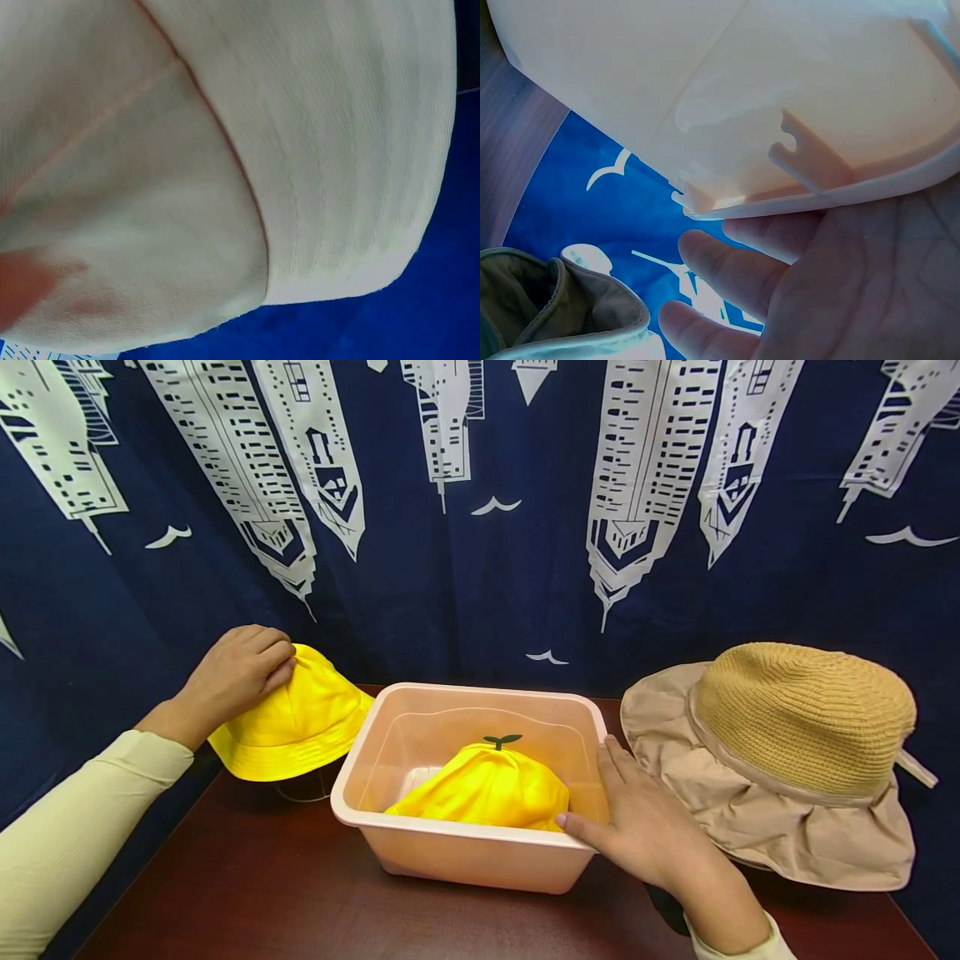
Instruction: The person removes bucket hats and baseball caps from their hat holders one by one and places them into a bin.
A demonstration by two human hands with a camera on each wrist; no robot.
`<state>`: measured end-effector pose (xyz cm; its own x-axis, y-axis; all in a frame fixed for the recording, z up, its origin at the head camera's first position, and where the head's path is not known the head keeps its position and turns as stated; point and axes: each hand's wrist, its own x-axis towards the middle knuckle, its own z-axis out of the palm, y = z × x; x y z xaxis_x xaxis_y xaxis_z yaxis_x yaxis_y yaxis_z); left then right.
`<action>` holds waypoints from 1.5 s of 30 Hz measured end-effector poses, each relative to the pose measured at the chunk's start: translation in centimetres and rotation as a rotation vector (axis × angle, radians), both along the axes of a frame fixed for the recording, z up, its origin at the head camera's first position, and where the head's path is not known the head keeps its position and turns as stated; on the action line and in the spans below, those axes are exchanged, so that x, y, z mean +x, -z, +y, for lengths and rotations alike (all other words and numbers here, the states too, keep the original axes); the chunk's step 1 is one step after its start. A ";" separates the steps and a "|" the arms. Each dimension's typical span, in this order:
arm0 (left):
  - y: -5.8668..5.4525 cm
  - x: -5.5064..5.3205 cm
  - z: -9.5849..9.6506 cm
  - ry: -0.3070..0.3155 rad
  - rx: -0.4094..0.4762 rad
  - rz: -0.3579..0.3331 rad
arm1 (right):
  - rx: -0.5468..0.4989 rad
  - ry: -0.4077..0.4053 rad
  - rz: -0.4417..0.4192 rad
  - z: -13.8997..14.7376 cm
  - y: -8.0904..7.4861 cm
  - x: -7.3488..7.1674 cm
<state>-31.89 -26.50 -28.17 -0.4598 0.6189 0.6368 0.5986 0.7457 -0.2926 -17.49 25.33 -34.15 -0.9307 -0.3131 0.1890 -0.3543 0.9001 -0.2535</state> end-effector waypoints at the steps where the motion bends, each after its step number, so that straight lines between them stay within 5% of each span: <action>1: 0.0 0.0 0.0 -0.004 -0.011 0.012 | 0.000 -0.001 0.000 0.0 0.0 0.0; 21: 0.5 0.3 0.0 -0.003 -0.071 0.144 | -0.019 -0.008 -0.012 0.0 -0.2 0.0; 45: -2.5 1.1 -1.0 -0.037 -0.113 0.162 | -0.017 -0.005 -0.009 0.1 0.0 0.0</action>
<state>-30.79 -27.49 -25.66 -0.3810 0.6749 0.6319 0.5094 0.7236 -0.4657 -17.51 25.46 -34.15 -0.9310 -0.3143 0.1857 -0.3561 0.8941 -0.2716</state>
